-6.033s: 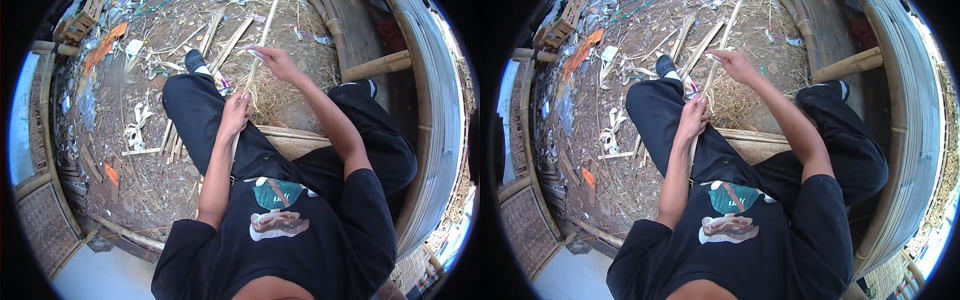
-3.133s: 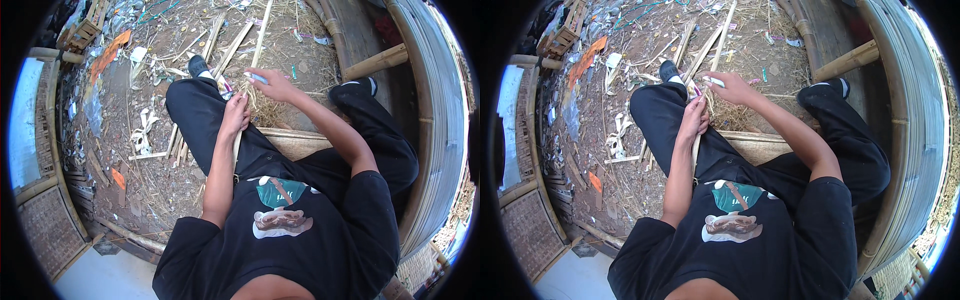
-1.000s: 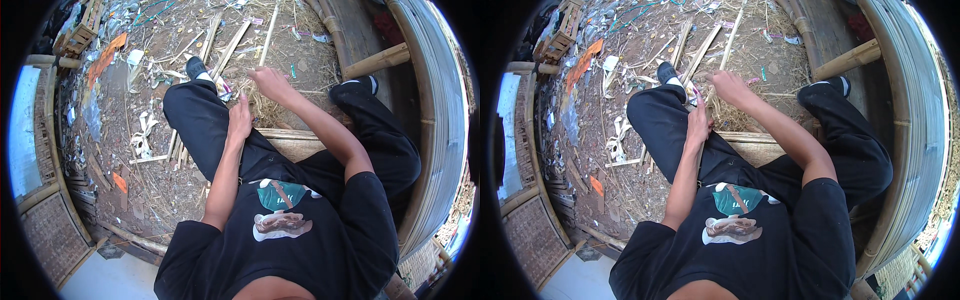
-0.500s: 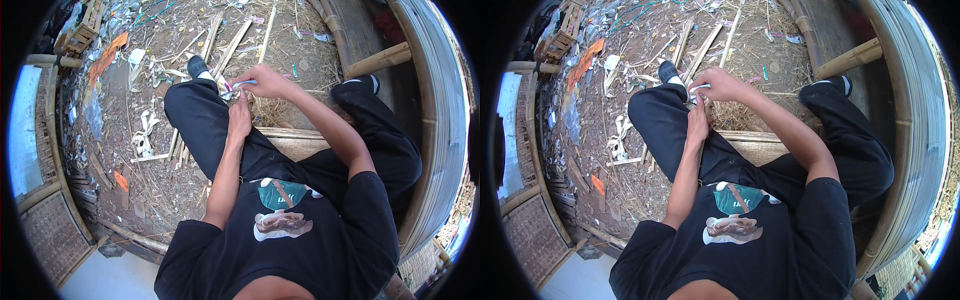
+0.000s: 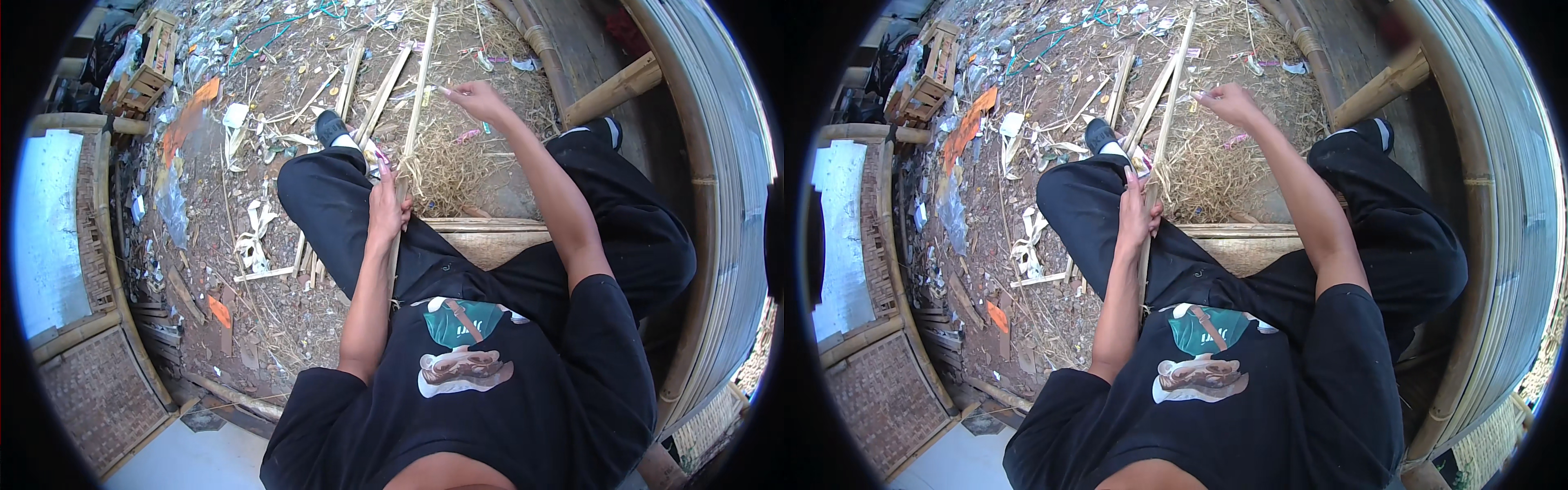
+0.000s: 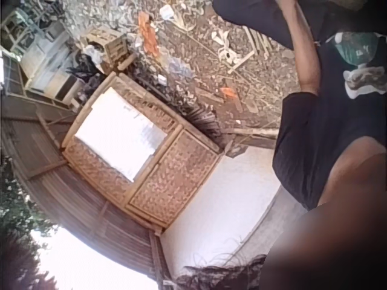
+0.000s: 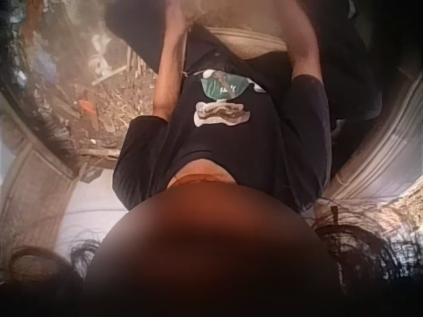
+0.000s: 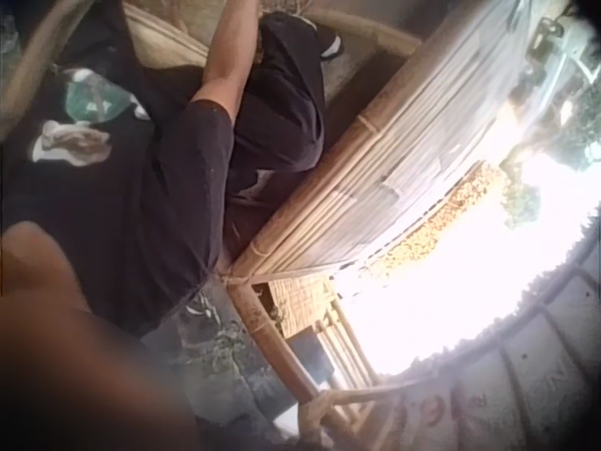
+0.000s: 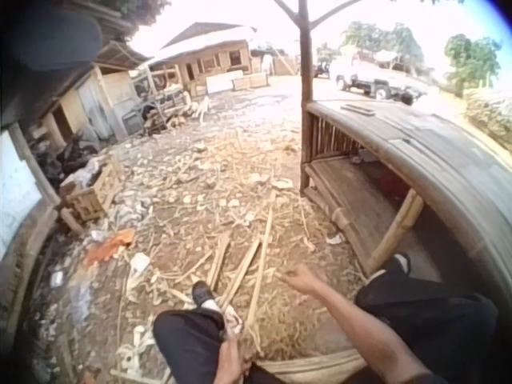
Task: The person scrapes a strip of bamboo using a small blade, pulling the tool along the length of the wood to remove outer fibers while holding the strip in their lap.
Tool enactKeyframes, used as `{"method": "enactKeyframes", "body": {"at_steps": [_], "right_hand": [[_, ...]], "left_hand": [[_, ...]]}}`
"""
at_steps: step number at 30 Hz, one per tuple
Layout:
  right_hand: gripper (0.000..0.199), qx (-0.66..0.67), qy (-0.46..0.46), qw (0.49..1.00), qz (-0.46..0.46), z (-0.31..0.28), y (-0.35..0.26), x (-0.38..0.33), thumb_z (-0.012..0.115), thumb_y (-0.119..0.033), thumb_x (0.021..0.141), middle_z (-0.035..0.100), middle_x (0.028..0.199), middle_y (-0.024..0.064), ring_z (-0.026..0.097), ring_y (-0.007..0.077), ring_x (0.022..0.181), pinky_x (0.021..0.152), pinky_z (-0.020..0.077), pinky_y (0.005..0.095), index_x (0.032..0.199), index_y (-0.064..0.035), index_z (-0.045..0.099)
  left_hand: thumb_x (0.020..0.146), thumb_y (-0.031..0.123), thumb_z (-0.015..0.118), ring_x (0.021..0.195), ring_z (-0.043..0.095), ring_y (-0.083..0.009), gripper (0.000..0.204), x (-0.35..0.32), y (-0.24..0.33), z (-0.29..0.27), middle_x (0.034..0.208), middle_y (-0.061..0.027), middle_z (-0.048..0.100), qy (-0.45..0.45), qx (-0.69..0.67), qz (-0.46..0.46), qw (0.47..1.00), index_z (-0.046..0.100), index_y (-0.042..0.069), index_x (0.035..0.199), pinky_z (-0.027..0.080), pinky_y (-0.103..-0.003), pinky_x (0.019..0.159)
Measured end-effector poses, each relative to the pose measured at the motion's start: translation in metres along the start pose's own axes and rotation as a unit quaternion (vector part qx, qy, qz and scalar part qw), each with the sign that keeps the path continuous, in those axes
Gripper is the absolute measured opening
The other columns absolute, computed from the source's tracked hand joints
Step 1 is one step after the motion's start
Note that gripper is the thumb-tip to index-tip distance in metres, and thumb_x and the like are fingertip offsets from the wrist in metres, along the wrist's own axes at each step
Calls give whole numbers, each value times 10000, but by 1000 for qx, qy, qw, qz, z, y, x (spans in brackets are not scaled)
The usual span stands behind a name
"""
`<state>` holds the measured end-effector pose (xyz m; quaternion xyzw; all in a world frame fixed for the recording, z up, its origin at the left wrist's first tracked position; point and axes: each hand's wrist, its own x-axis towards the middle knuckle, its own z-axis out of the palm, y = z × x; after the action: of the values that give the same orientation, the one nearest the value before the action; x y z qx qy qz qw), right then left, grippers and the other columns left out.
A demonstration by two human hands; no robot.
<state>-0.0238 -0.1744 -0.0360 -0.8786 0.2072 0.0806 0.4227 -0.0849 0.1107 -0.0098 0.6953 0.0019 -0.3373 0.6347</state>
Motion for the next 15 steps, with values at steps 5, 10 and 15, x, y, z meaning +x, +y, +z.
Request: {"method": "enactKeyframes", "body": {"at_steps": [5,10,15], "right_hand": [[431,304,-18,951,44,16,-44,-9,708,-437,822,550,659,-6,362,55,509,443,263,251,941,-22,691],[308,390,-29,920,23,25,-48,2,773,-317,789,530,626,-16,361,58,494,435,265,250,755,-45,635],[281,344,-62,937,6,17,-64,-12,767,-296,794,597,665,20,397,62,495,432,281,249,758,-44,649]], "left_hand": [[972,637,223,352,361,-75,699,-7,12,-6,533,12,401,-13,18,2,1000,522,5,969,317,-238,330],[985,611,215,399,496,-125,739,-5,38,-6,536,-36,502,-77,97,-9,992,581,-25,900,410,-244,400],[985,611,220,575,605,-154,775,39,58,-35,697,-85,611,-44,208,2,977,658,-27,973,499,-279,549]]}}
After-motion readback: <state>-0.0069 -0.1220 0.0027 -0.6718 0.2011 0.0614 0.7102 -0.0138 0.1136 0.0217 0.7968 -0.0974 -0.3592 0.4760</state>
